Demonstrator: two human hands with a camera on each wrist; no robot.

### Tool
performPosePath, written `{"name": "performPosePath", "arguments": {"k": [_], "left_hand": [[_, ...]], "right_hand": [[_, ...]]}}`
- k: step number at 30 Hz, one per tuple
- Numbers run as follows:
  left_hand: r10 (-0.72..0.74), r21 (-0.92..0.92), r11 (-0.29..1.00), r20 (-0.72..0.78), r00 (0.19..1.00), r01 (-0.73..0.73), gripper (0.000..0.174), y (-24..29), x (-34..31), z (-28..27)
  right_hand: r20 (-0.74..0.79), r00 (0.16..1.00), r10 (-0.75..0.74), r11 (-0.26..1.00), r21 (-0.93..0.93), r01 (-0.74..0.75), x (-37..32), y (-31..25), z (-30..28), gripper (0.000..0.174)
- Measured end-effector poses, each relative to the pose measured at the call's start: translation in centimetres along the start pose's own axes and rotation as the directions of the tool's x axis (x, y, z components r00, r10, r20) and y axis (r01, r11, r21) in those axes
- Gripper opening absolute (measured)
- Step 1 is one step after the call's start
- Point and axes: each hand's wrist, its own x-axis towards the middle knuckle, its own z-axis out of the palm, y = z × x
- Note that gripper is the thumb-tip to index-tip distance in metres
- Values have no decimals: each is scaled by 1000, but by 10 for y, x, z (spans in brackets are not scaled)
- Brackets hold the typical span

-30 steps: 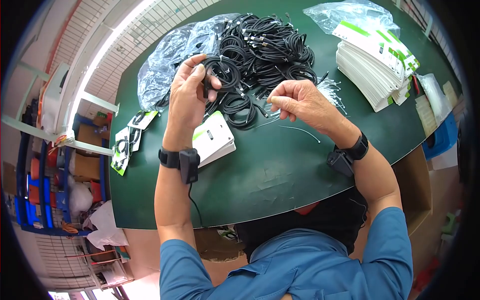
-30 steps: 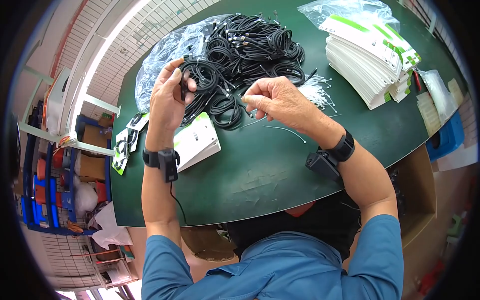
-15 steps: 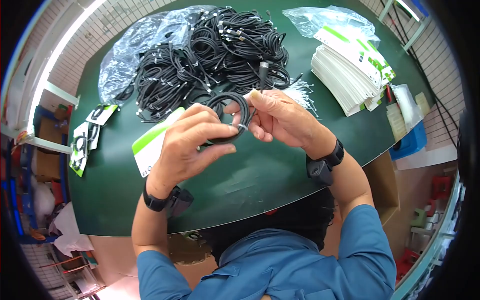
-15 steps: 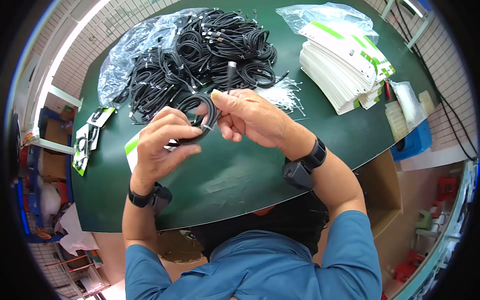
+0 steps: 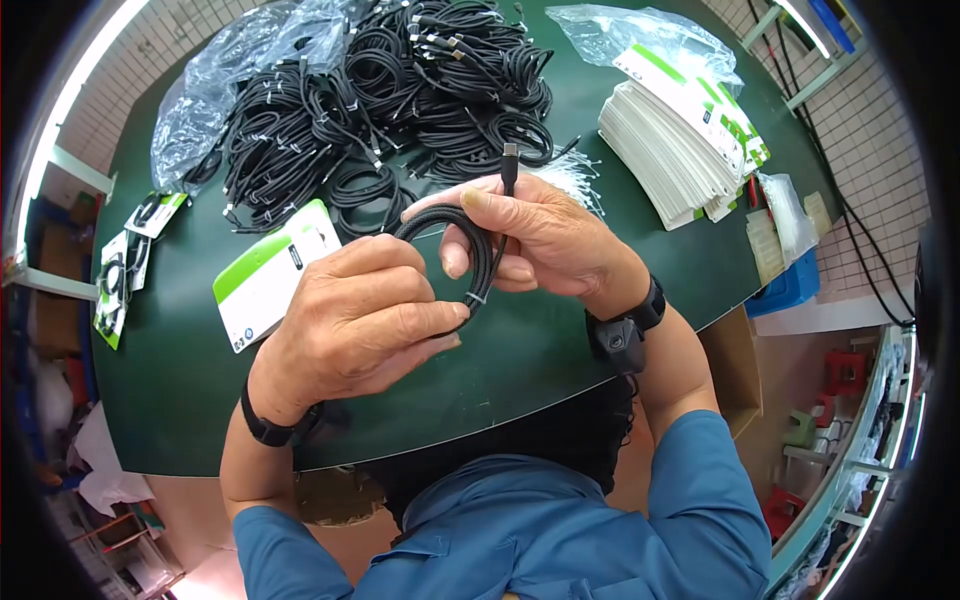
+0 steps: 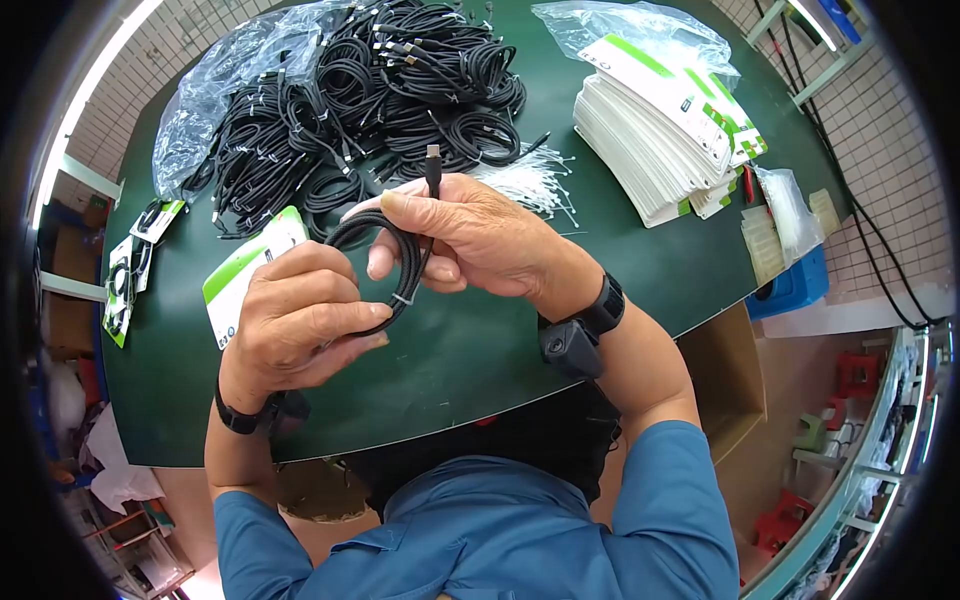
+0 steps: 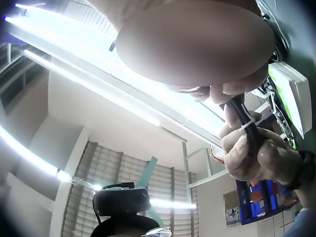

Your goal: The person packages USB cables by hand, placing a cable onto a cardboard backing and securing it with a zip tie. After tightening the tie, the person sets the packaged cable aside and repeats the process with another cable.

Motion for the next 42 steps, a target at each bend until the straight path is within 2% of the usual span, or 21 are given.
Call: {"name": "performPosePath", "arguments": {"k": [8,12,16,19,21,23,24,26,27,28,29,30,31,32,33,34,36,38,39,41,42], "left_hand": [[-13,-49,999,1,1000,13,37,-4,-1,-1],[-104,43,994,9,995,103,42,-7,-3,0],[-135,233,961,-70,988,148,43,-8,-1,2],[-207,145,963,-143,968,227,43,-7,-4,5],[-281,18,957,-189,941,289,44,-10,-11,6],[-376,-210,918,-201,904,335,54,-15,-12,8],[-425,-330,881,-243,872,338,58,-19,-12,16],[-419,-448,860,-342,841,246,52,-17,-8,32],[-557,-557,724,-124,821,407,51,-1,0,21],[-440,-346,877,-303,845,333,51,-5,2,39],[-359,-257,931,-505,785,260,47,-11,7,63],[-356,-252,933,-552,754,256,45,-12,10,73],[-346,-251,938,-595,726,241,43,-10,14,76],[-362,-233,932,-618,698,277,43,-9,15,76],[-431,-330,901,-593,681,283,45,-8,17,75],[-488,-422,863,-560,669,276,47,-9,16,72],[-536,-486,828,-537,652,280,44,-17,10,64],[-605,-617,741,-442,662,265,39,-21,6,57],[-605,-618,741,-443,661,264,39,-20,5,52],[-654,-763,642,-495,572,73,30,-19,-2,35],[-682,-815,579,-506,527,-34,26,-20,-4,28]], "right_hand": [[65,997,35,979,196,-47,0,-1,-2,48],[87,992,-88,976,207,69,1,-5,7,53],[20,985,-173,980,98,171,6,9,20,59],[-157,955,-251,967,-82,241,7,5,26,51],[-242,929,-278,935,-290,204,3,-3,34,45],[-316,874,-370,822,-549,149,-4,-5,40,39],[-281,843,-458,750,-632,196,-3,5,30,38],[-224,762,-608,558,-803,210,-7,29,6,36],[-112,719,-686,328,-930,169,-14,31,8,39],[-17,684,-729,251,-937,244,-20,45,-18,39],[-93,672,-734,349,-901,257,-24,58,-43,41],[-286,675,-680,636,-688,350,-19,62,-36,43],[-461,700,-546,833,-386,396,-19,62,-32,45],[-311,650,-694,418,-908,12,-29,80,-88,40],[-178,679,-713,82,-982,-172,-22,87,-108,37],[-42,695,-718,-267,-905,-331,-15,94,-128,35],[173,655,-736,-272,-961,-52,-10,77,-75,28],[271,608,-747,-277,-957,87,-4,66,-17,25],[269,557,-786,-219,-963,157,4,63,16,23],[243,453,-858,-112,-949,296,15,59,55,20],[241,454,-858,-116,-951,286,18,57,46,20]]}}
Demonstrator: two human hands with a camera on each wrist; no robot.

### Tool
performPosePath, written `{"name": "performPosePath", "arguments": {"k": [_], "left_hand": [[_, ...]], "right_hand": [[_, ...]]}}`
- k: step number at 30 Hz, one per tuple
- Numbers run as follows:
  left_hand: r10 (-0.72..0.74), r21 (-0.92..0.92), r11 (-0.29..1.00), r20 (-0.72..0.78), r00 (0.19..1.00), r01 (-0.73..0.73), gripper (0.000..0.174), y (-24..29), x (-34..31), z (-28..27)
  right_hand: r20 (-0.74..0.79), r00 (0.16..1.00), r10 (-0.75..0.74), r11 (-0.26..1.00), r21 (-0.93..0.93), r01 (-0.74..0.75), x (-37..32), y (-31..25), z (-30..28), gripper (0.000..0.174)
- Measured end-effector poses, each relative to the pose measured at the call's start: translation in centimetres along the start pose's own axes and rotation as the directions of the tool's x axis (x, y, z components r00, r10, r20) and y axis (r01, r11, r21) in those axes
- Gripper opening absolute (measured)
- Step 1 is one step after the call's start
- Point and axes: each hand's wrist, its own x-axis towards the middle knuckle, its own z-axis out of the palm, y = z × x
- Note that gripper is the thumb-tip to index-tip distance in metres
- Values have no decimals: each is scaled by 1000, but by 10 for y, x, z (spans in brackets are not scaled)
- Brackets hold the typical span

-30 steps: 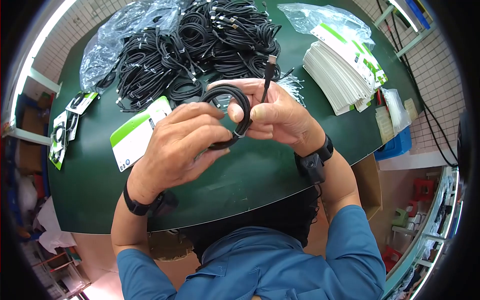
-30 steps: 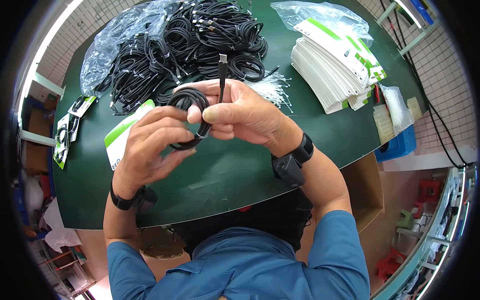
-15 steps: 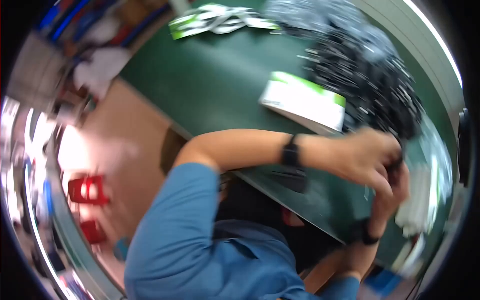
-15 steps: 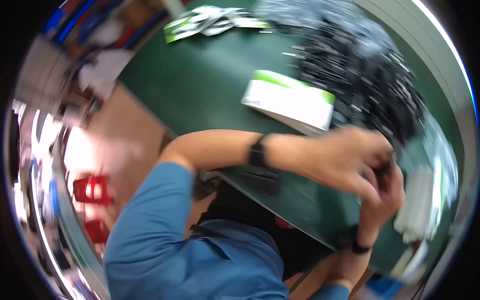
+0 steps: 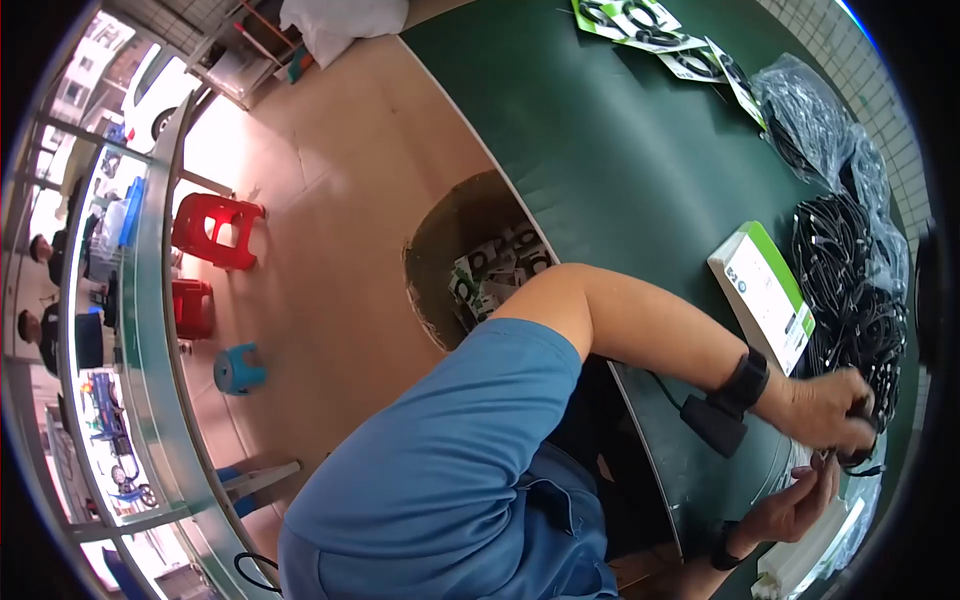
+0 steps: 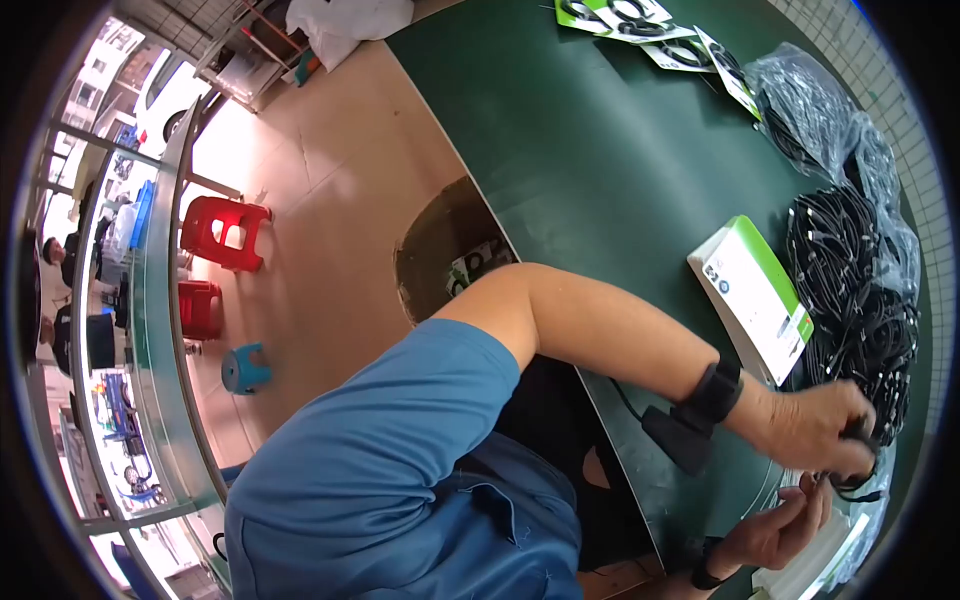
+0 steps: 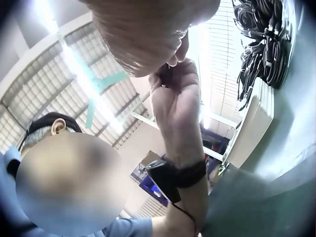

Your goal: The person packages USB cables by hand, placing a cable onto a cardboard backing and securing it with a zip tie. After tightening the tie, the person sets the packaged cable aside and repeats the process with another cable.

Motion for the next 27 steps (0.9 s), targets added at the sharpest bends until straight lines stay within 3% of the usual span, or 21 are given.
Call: {"name": "performPosePath", "arguments": {"k": [1,2,3,4,5,6,7,8,9,10,11,13,14,16,17,20,25,27], "left_hand": [[10,-65,998,-29,1000,-12,23,-1,4,-3],[9,-142,990,-43,999,-15,22,-1,8,-5],[-22,-180,984,-45,999,14,22,-5,12,-7],[-56,-230,972,-34,998,46,22,2,11,-11],[-77,-220,973,-23,997,70,25,5,9,-13],[-120,-81,989,-3,993,120,27,6,6,-17],[-273,-74,958,44,961,276,27,8,1,-19],[-327,-93,939,63,943,331,24,1,-3,-15],[-153,44,988,105,983,149,24,-13,-7,-15],[-292,-84,949,126,948,304,29,-8,-11,-12],[-255,-90,957,194,947,276,34,-11,-11,-15],[-324,-129,928,184,928,349,33,-3,-16,-11],[-332,-138,919,230,915,368,33,-2,-18,-11],[-337,15,941,109,935,338,33,-5,-19,-14],[-350,17,936,125,928,351,33,-9,-19,-12],[-366,73,927,-32,930,368,38,-19,-18,-12],[-504,120,858,17,863,499,40,-14,-15,-20],[-502,114,862,44,864,494,39,-10,-9,-25]], "right_hand": [[66,995,80,983,159,-89,-2,18,-4,22],[162,955,249,907,306,-289,-8,25,-10,25],[251,877,409,772,417,-480,-14,31,-16,28],[375,704,603,514,493,-702,-15,29,-9,32],[483,662,573,334,600,-727,-7,15,5,38],[540,665,516,260,641,-722,-12,27,9,42],[510,641,573,229,652,-723,-16,22,9,39],[574,674,464,191,679,-709,-12,26,4,36],[455,712,535,332,662,-672,-8,14,6,28],[451,691,564,402,581,-708,-5,14,2,29],[447,669,593,463,490,-738,-3,13,-2,30],[455,664,593,329,616,-716,14,-6,-5,31],[415,666,620,349,614,-708,14,-5,-7,31],[457,688,563,368,607,-705,10,1,-8,44],[443,685,579,367,608,-704,9,0,-9,44],[454,651,608,308,622,-720,15,-1,-10,44],[561,618,551,275,577,-769,18,10,-25,41],[648,565,510,161,573,-803,19,15,-25,39]]}}
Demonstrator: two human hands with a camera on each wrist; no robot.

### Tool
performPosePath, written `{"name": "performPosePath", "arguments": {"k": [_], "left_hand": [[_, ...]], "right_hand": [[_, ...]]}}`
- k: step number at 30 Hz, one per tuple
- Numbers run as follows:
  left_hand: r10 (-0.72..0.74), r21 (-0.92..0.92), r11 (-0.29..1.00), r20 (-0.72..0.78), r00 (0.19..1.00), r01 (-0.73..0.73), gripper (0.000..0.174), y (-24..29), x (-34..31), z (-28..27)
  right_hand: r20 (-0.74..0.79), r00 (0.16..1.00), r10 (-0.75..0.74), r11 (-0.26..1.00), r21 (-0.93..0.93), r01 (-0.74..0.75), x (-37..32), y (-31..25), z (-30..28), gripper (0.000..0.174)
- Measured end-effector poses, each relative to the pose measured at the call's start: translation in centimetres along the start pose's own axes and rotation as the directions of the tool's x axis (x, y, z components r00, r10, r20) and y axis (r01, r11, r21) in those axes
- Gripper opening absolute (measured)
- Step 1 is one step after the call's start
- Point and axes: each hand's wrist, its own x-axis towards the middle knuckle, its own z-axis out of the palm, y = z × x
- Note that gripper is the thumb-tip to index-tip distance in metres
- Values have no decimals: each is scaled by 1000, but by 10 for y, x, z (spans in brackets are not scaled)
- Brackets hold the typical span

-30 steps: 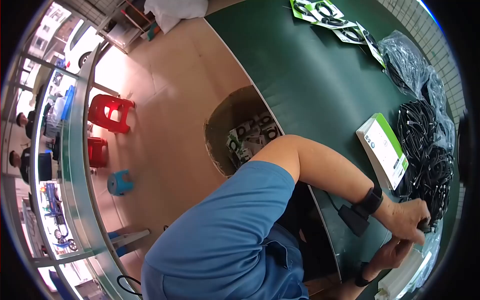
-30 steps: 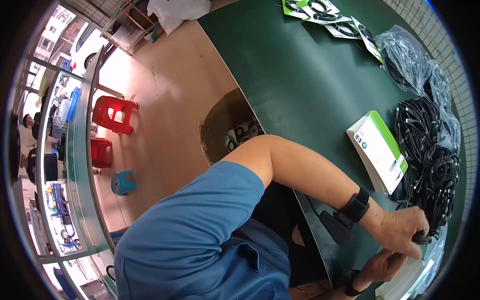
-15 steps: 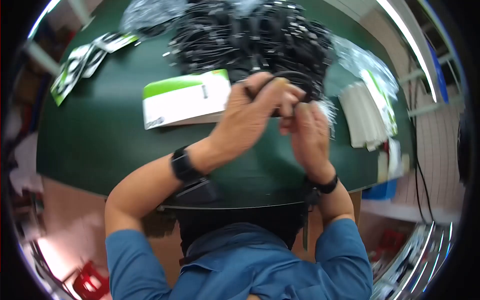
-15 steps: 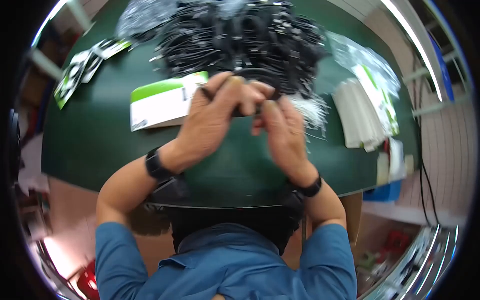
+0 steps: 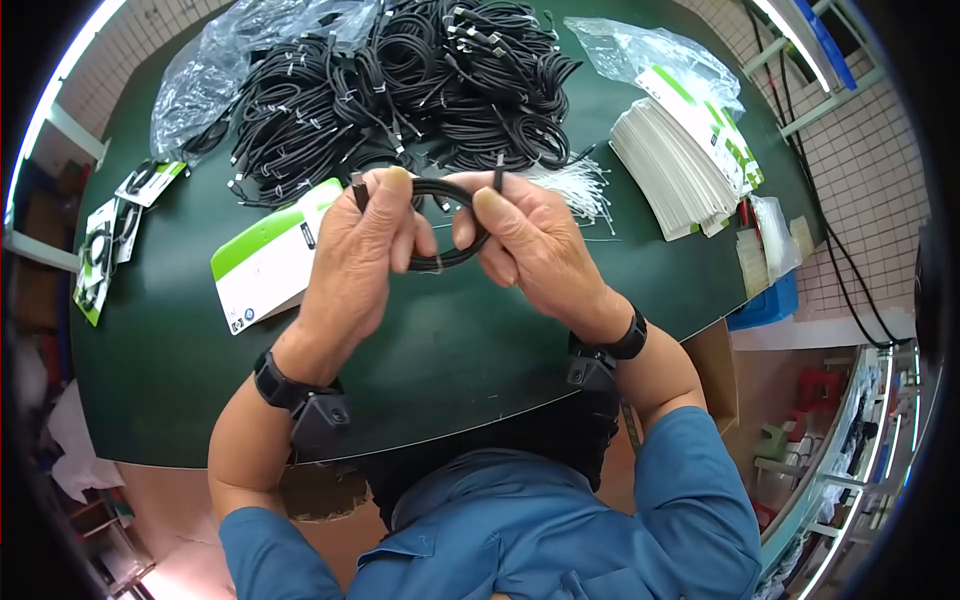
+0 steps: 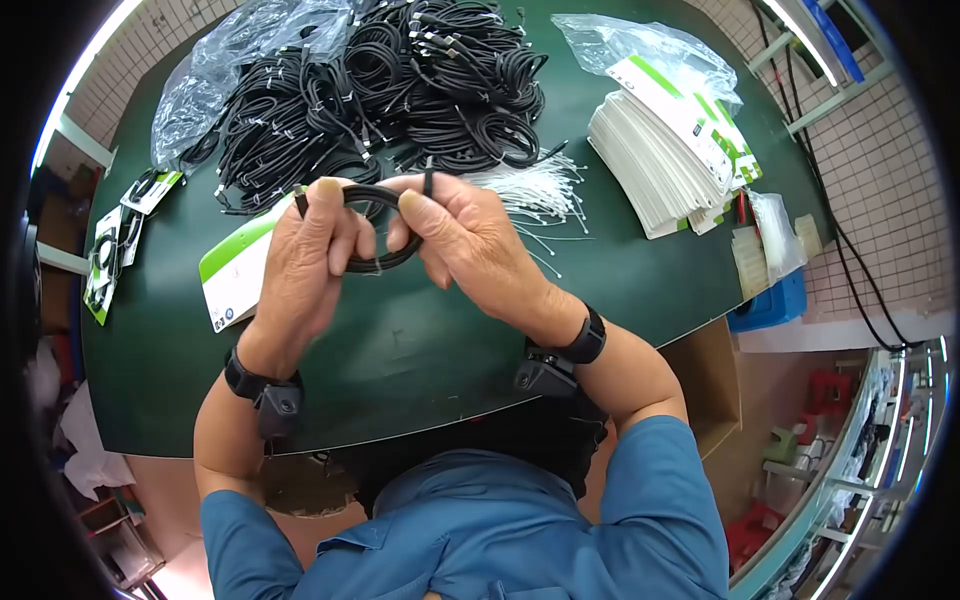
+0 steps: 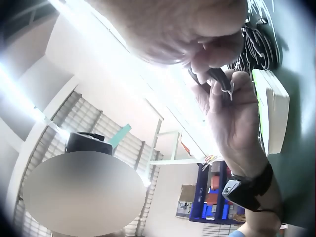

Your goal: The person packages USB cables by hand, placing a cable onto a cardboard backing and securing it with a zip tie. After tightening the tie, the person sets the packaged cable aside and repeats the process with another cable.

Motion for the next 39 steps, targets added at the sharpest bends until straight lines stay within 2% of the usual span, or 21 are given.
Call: {"name": "performPosePath", "arguments": {"k": [2,5,10,14,17,18,21,22,25,26,29,30,33,37,39], "left_hand": [[3,-2,1000,11,1000,-3,40,4,3,-5],[-68,-168,983,7,998,68,36,8,4,-12],[-37,-165,986,-36,999,30,40,11,4,2],[-13,-207,978,-96,995,-7,39,19,5,15],[-1,148,989,-101,995,16,36,14,2,15],[-6,158,987,-104,995,23,36,13,1,14],[8,392,920,15,1000,-14,30,12,-4,10],[5,398,917,14,1000,-10,30,13,-4,9],[-132,414,904,37,991,105,27,19,0,7],[-126,416,904,39,991,99,27,19,0,6],[-136,580,812,71,988,71,24,15,0,-2],[-128,564,823,72,989,65,24,14,-1,-1],[-106,728,685,137,985,-27,23,14,-4,3],[-160,716,698,149,976,5,21,6,-5,2],[-106,705,708,172,979,-47,21,0,-7,0]], "right_hand": [[39,998,40,998,43,-42,2,-1,-2,38],[145,982,117,983,-161,-94,4,-6,1,33],[127,988,89,993,-89,-78,3,-6,-2,28],[36,999,21,998,50,-23,3,-5,-3,25],[46,999,-24,993,-114,29,3,-2,-4,24],[45,999,-26,994,-102,30,3,-2,-4,24],[56,998,11,972,-235,3,1,-6,-3,25],[56,998,9,974,-228,4,1,-3,-4,25],[123,986,-113,859,-487,159,4,3,-10,27],[125,985,-118,857,-488,165,4,2,-9,27],[187,982,-3,812,-573,112,4,-3,-9,28],[189,982,8,802,-588,107,3,-6,-10,28],[323,930,175,783,-619,68,1,-17,-11,28],[428,876,223,792,-603,93,5,-11,-23,30],[416,879,235,781,-618,84,4,-11,-23,29]]}}
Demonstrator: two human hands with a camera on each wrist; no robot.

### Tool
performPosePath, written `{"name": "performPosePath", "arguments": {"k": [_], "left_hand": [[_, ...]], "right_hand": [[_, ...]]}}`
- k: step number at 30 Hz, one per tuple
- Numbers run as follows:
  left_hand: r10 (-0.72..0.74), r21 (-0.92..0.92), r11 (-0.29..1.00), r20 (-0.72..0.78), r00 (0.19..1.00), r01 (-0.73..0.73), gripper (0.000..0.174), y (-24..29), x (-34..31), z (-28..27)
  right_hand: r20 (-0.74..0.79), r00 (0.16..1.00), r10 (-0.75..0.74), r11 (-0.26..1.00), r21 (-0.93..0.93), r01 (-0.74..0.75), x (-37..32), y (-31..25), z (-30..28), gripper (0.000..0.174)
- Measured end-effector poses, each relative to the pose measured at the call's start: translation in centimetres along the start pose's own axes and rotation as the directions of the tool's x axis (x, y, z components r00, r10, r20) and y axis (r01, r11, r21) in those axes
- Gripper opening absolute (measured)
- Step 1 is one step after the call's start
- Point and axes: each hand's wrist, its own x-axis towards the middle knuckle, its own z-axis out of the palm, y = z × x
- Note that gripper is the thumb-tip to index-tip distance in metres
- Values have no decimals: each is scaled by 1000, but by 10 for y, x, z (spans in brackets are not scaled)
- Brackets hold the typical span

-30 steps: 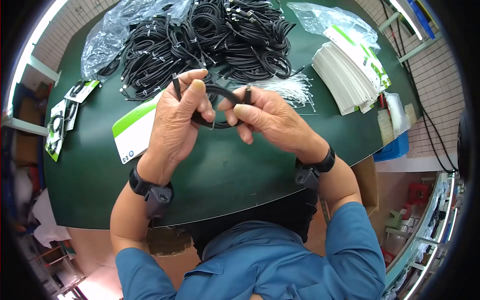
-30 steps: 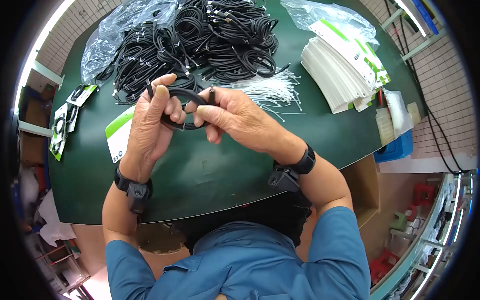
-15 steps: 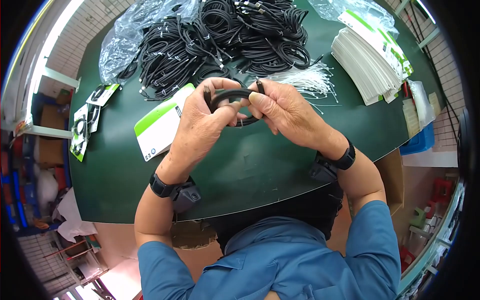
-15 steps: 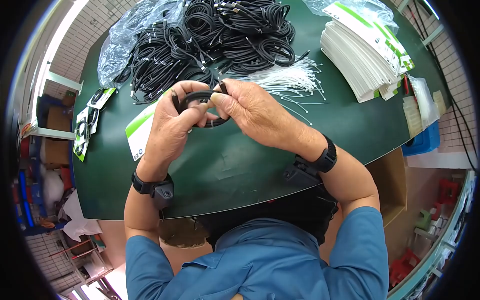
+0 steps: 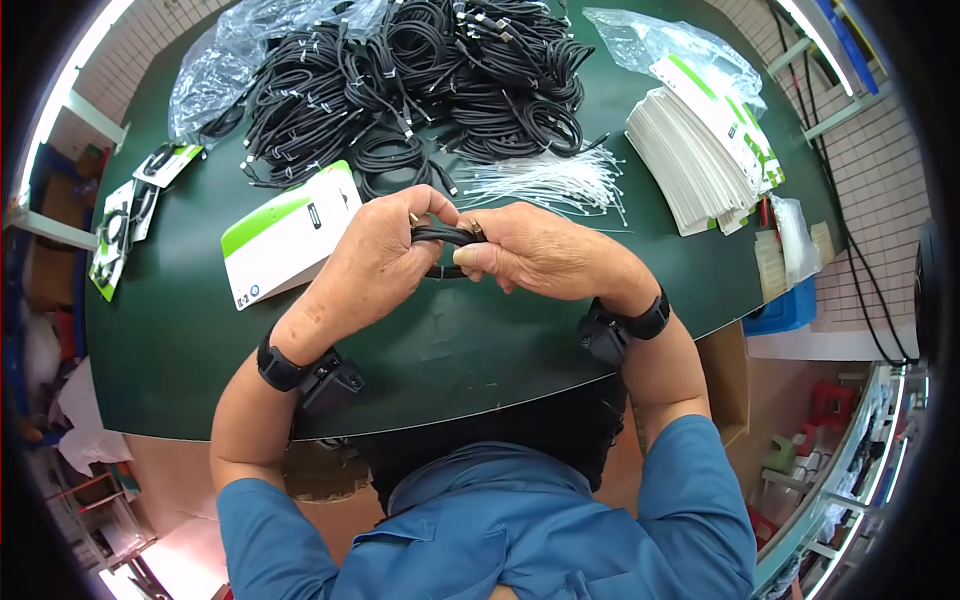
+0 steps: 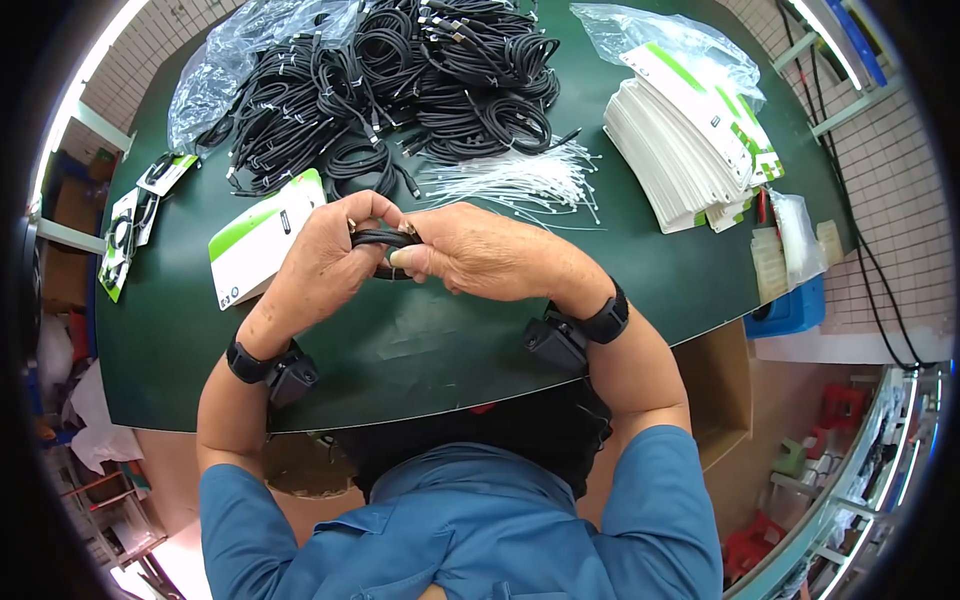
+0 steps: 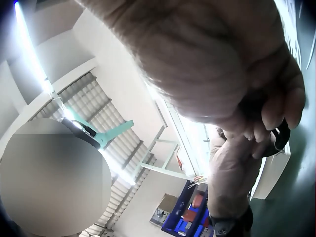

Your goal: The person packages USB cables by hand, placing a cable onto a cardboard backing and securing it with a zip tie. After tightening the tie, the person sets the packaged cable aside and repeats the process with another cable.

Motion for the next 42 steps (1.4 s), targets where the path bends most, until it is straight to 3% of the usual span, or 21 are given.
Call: {"name": "performPosePath", "arguments": {"k": [3,6,7,8,10,11,13,15,18,19,22,27,34,35,38,42], "left_hand": [[128,18,992,-33,991,-128,22,0,1,-3],[-65,32,997,-16,998,66,33,24,-1,-9],[-47,27,999,1,999,47,33,22,0,-6],[57,-31,998,-116,992,-61,39,18,1,-3],[198,-93,967,-298,934,-235,47,17,3,0],[246,-104,948,-356,902,-300,50,20,4,0],[497,269,868,-482,722,-417,61,34,2,-2],[625,452,778,-493,605,-436,67,38,-2,-2],[620,619,654,-110,777,-434,74,37,-11,2],[620,621,653,-112,777,-433,74,37,-10,4],[699,743,513,-73,711,-429,77,34,-8,11],[718,592,583,-55,693,-557,77,23,-9,20],[488,477,792,-121,865,-380,76,35,-14,21],[491,474,792,-119,863,-385,76,33,-14,20],[558,478,762,-143,818,-437,70,25,-8,15],[593,496,727,-103,798,-476,60,24,-7,15]], "right_hand": [[-36,999,20,999,-30,-21,4,-2,-1,28],[-117,993,-23,994,-112,10,5,3,0,33],[-136,991,-12,993,-122,-5,2,4,-1,33],[-180,984,-4,999,-42,-3,1,5,-2,34],[-262,965,5,993,116,26,3,4,-7,38],[-274,962,1,994,105,29,3,3,-10,38],[-338,941,26,970,238,58,2,3,-15,39],[-375,926,38,950,301,83,2,2,-16,40],[-387,919,80,859,494,133,2,2,-10,39],[-386,919,78,859,494,134,4,4,-8,39],[-362,930,55,675,700,233,12,16,1,39],[-357,934,-25,653,701,285,14,17,11,37],[-292,956,36,611,763,210,21,12,16,24],[-295,955,38,614,761,211,21,9,17,24],[-529,843,103,814,532,234,18,-7,18,33],[-573,818,46,792,520,319,19,5,15,45]]}}
